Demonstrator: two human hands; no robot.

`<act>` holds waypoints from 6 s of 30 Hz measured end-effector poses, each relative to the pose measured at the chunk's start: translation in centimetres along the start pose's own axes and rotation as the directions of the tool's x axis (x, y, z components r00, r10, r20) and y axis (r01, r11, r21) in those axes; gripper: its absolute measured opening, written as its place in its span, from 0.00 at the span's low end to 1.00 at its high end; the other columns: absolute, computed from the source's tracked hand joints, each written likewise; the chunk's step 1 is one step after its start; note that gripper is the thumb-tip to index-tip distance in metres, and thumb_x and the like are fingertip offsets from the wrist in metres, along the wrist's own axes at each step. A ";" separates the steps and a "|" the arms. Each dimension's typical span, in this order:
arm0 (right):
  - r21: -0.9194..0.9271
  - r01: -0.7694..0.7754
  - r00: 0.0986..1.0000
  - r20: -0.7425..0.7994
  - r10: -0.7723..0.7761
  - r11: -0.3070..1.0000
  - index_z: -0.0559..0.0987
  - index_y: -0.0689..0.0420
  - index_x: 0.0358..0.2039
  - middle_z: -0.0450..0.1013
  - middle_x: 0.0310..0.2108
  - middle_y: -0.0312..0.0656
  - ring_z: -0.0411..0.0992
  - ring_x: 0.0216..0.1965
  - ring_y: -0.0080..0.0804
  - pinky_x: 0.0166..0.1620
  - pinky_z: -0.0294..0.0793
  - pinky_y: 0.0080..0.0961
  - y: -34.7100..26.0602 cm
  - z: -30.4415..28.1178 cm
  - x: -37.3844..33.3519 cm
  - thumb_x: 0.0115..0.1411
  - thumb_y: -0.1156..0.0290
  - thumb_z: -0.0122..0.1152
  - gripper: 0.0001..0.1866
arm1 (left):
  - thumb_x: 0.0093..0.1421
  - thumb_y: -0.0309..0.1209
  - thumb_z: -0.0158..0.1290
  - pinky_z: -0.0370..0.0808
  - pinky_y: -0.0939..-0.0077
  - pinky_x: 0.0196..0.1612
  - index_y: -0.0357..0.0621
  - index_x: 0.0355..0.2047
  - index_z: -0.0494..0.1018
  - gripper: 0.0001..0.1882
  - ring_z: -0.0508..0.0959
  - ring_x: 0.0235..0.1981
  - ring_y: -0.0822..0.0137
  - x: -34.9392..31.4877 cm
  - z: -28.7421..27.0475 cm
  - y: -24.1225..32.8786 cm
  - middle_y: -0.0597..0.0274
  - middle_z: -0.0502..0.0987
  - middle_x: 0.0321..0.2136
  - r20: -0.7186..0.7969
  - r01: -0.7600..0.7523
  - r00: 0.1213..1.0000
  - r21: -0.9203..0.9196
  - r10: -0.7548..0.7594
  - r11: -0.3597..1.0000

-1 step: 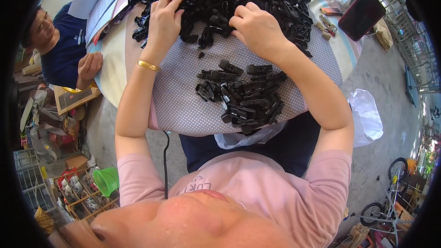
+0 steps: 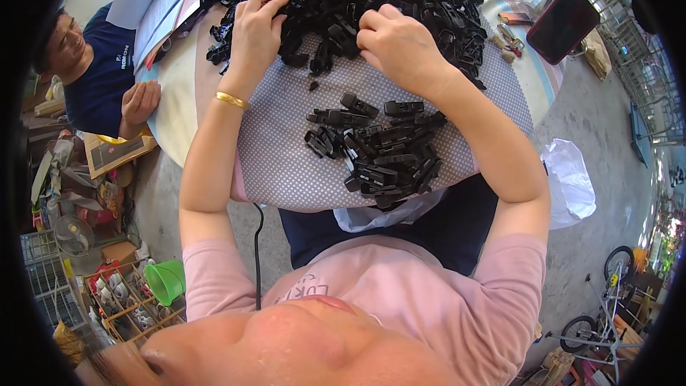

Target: Sort and inspect small black plastic parts.

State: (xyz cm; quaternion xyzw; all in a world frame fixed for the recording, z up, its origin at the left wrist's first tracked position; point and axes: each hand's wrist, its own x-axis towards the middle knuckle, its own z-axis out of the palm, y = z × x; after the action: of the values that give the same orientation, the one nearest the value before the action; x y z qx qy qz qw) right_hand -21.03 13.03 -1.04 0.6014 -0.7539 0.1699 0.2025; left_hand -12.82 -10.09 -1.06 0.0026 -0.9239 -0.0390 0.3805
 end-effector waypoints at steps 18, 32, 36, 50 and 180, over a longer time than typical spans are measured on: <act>0.041 0.096 0.992 0.074 -0.099 0.995 0.78 0.54 0.30 0.68 0.32 0.36 0.68 0.38 0.30 0.39 0.72 0.25 -0.1 0.1 -0.3 0.45 0.70 0.61 0.09 | 0.61 0.28 0.48 0.70 0.86 0.27 0.38 0.44 0.71 0.12 0.73 0.24 0.77 0.0 -2.5 2.9 0.60 0.76 0.29 0.684 0.676 0.697 -0.727 -0.215 -0.120; 0.139 0.024 0.983 0.176 -0.048 0.990 0.78 0.54 0.30 0.70 0.31 0.32 0.68 0.38 0.31 0.40 0.72 0.26 -0.3 -0.7 -0.4 0.45 0.70 0.61 0.09 | 0.61 0.30 0.48 0.71 0.86 0.26 0.39 0.41 0.68 0.10 0.74 0.23 0.77 -0.6 -2.5 4.5 0.61 0.76 0.27 0.765 0.746 0.629 -0.643 -0.135 -0.169; 0.228 -0.006 0.997 0.081 -0.013 0.974 0.78 0.54 0.32 0.72 0.30 0.35 0.70 0.33 0.33 0.37 0.73 0.25 -0.1 -0.7 -0.4 0.43 0.72 0.61 0.12 | 0.61 0.30 0.48 0.71 0.86 0.27 0.39 0.42 0.68 0.10 0.74 0.24 0.76 -0.5 -2.4 4.5 0.61 0.76 0.27 0.770 0.748 0.629 -0.637 -0.108 -0.184; 0.823 -0.131 0.941 -0.073 0.331 0.553 0.76 0.63 0.36 0.74 0.36 0.41 0.75 0.33 0.23 0.36 0.76 0.16 -1.2 -1.0 0.2 0.52 0.79 0.60 0.09 | 0.62 0.29 0.46 0.75 0.82 0.32 0.37 0.43 0.67 0.11 0.76 0.30 0.73 -1.1 -2.2 6.4 0.60 0.75 0.32 0.721 0.711 0.688 -0.693 -0.082 -0.122; 0.003 -0.115 0.978 0.174 0.113 0.993 0.78 0.60 0.30 0.69 0.34 0.39 0.67 0.39 0.35 0.45 0.69 0.29 0.6 -2.1 -1.2 0.45 0.81 0.53 0.10 | 0.55 0.25 0.54 0.73 0.85 0.33 0.38 0.34 0.76 0.07 0.76 0.29 0.77 -0.1 -3.7 5.5 0.64 0.78 0.29 0.474 0.416 0.874 -0.610 -0.110 0.675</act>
State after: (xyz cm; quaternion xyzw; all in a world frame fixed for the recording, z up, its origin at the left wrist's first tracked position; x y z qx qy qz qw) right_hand -21.21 15.23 0.10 0.5711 -0.8008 0.1331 0.1219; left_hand -9.96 -4.89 1.91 -0.0124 -0.8868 -0.4382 0.1464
